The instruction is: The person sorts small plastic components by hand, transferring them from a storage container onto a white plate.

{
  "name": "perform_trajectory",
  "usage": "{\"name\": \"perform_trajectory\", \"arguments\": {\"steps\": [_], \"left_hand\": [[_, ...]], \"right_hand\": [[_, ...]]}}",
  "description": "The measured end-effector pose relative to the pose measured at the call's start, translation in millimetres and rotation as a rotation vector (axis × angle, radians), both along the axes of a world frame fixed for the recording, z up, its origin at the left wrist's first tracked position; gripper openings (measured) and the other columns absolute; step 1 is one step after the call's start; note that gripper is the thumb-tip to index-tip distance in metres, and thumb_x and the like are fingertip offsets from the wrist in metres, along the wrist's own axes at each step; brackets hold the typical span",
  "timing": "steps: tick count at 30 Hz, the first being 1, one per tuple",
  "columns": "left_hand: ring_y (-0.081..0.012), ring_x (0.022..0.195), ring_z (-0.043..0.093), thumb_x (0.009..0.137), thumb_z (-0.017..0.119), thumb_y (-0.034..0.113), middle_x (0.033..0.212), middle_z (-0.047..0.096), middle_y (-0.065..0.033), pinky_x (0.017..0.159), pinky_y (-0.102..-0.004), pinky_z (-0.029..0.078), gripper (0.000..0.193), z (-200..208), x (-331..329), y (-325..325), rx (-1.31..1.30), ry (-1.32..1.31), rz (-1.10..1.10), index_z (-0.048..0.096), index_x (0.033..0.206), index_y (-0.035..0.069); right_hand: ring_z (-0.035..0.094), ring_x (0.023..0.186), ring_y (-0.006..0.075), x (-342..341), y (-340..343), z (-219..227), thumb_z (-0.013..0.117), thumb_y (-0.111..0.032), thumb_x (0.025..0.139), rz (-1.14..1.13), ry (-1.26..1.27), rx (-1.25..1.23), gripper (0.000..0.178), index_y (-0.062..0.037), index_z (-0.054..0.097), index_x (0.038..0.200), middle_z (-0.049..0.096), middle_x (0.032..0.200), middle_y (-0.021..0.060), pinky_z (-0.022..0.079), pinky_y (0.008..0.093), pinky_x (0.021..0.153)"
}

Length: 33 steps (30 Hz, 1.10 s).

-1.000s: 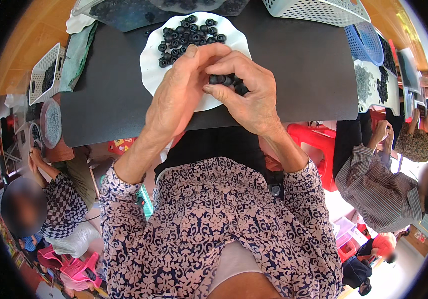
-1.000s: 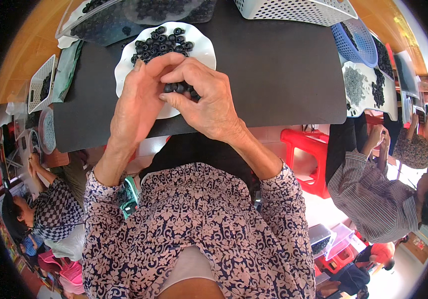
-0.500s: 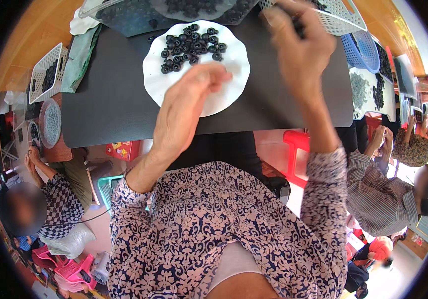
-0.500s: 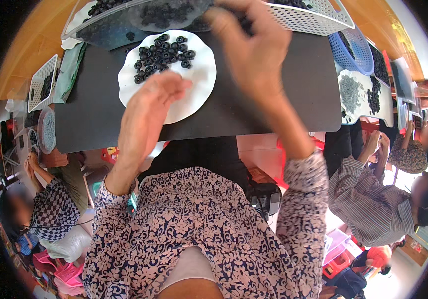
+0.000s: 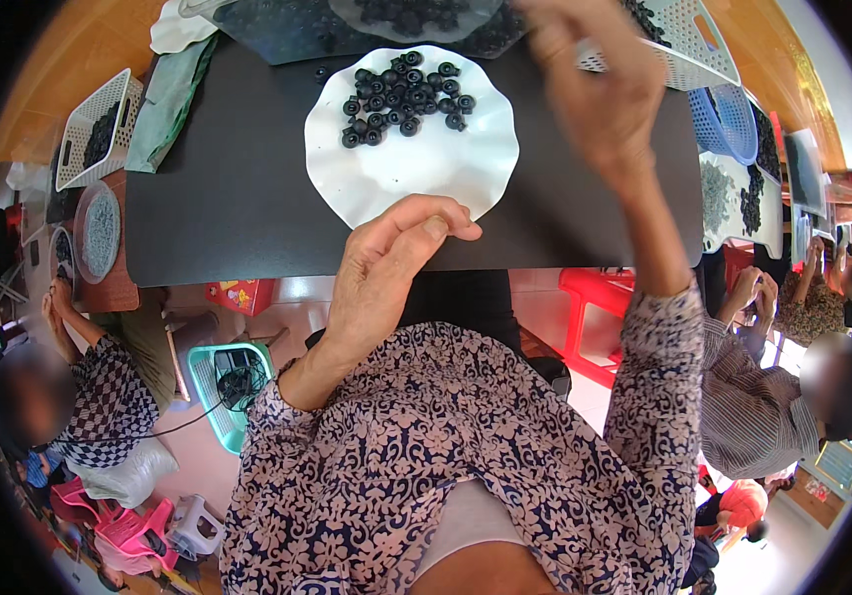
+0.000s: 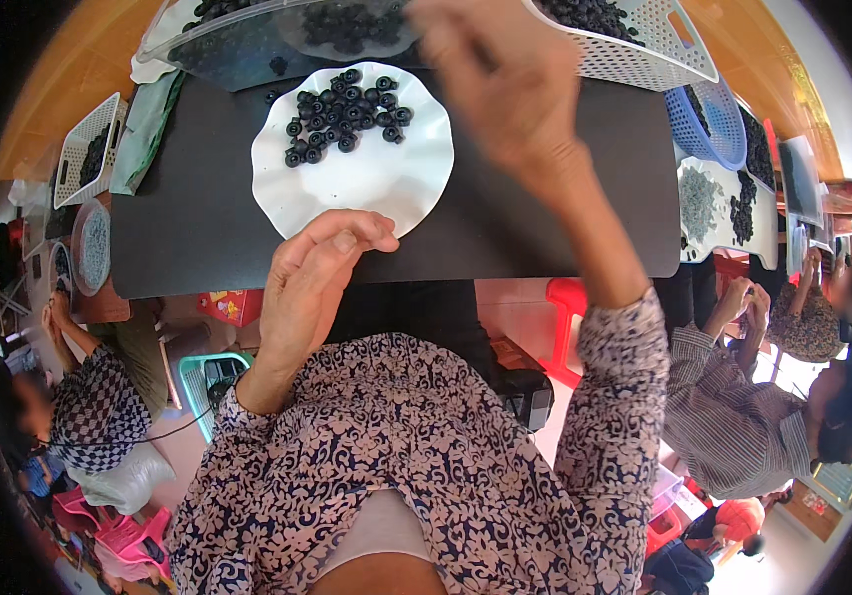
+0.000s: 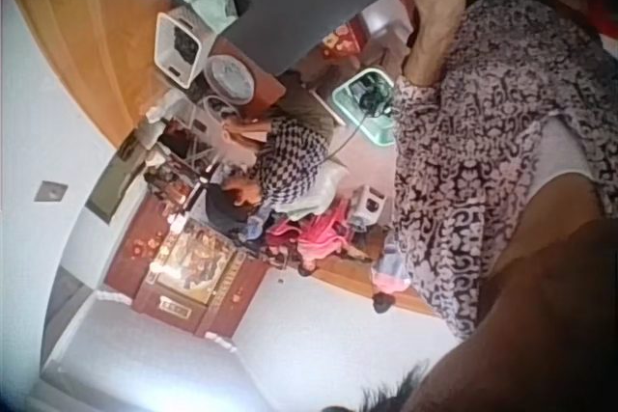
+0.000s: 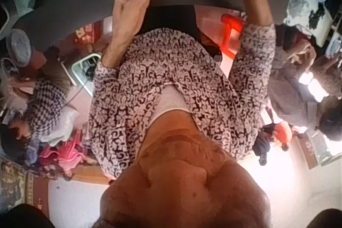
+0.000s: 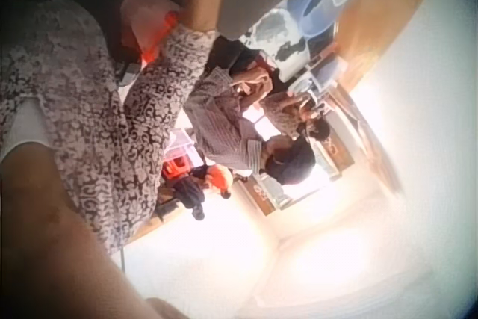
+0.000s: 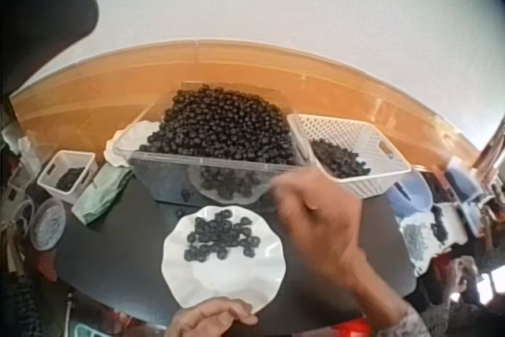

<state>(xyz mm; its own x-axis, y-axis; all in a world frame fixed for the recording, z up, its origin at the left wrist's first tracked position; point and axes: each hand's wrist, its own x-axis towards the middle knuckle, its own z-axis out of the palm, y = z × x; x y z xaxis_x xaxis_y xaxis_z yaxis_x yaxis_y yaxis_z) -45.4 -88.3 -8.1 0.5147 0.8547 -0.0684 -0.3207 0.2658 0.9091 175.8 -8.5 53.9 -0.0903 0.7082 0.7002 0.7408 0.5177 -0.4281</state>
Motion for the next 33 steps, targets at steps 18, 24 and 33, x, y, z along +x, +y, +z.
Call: {"name": "perform_trajectory", "arguments": {"steps": [18, 24, 33], "left_hand": [[-0.0221, 0.102, 0.053, 0.087, 0.059, 0.006, 0.107, 0.06, -0.012, 0.09, -0.0343, 0.042, 0.017, 18.6, -32.1, 28.5, 0.649, 0.605, 0.168, 0.064, 0.102, 0.0], [-0.0464, 0.118, 0.038, 0.077, 0.069, 0.009, 0.121, 0.051, -0.0208, 0.097, -0.0504, 0.038, 0.023, 8.1, -15.9, 63.6, 1.217, 1.083, 0.174, 0.064, 0.098, -0.001], [-0.0364, 0.119, 0.041, 0.079, 0.066, 0.005, 0.113, 0.054, -0.015, 0.095, -0.0437, 0.041, 0.014, 5.0, -13.3, 79.7, 1.245, 1.005, 0.083, 0.064, 0.091, -0.001]], "right_hand": [[0.058, 0.056, 0.0172, -41.6, -38.9, -53.6, 0.066, 0.0, 0.08, 0.027, 0.211, -0.175, 0.013, -0.0034, 0.069, 0.092, 0.063, 0.078, 0.0077, 0.047, 0.0281, 0.053], [0.058, 0.055, 0.0153, -57.0, -64.9, -56.9, 0.067, 0.002, 0.08, 0.047, 0.294, -0.184, 0.016, -0.0035, 0.067, 0.096, 0.061, 0.074, 0.0073, 0.045, 0.0267, 0.049], [0.055, 0.057, 0.0085, -66.8, -74.7, -68.3, 0.068, 0.005, 0.079, 0.082, 0.398, -0.163, 0.021, -0.0022, 0.069, 0.099, 0.064, 0.08, 0.0059, 0.045, 0.0222, 0.05]]}}
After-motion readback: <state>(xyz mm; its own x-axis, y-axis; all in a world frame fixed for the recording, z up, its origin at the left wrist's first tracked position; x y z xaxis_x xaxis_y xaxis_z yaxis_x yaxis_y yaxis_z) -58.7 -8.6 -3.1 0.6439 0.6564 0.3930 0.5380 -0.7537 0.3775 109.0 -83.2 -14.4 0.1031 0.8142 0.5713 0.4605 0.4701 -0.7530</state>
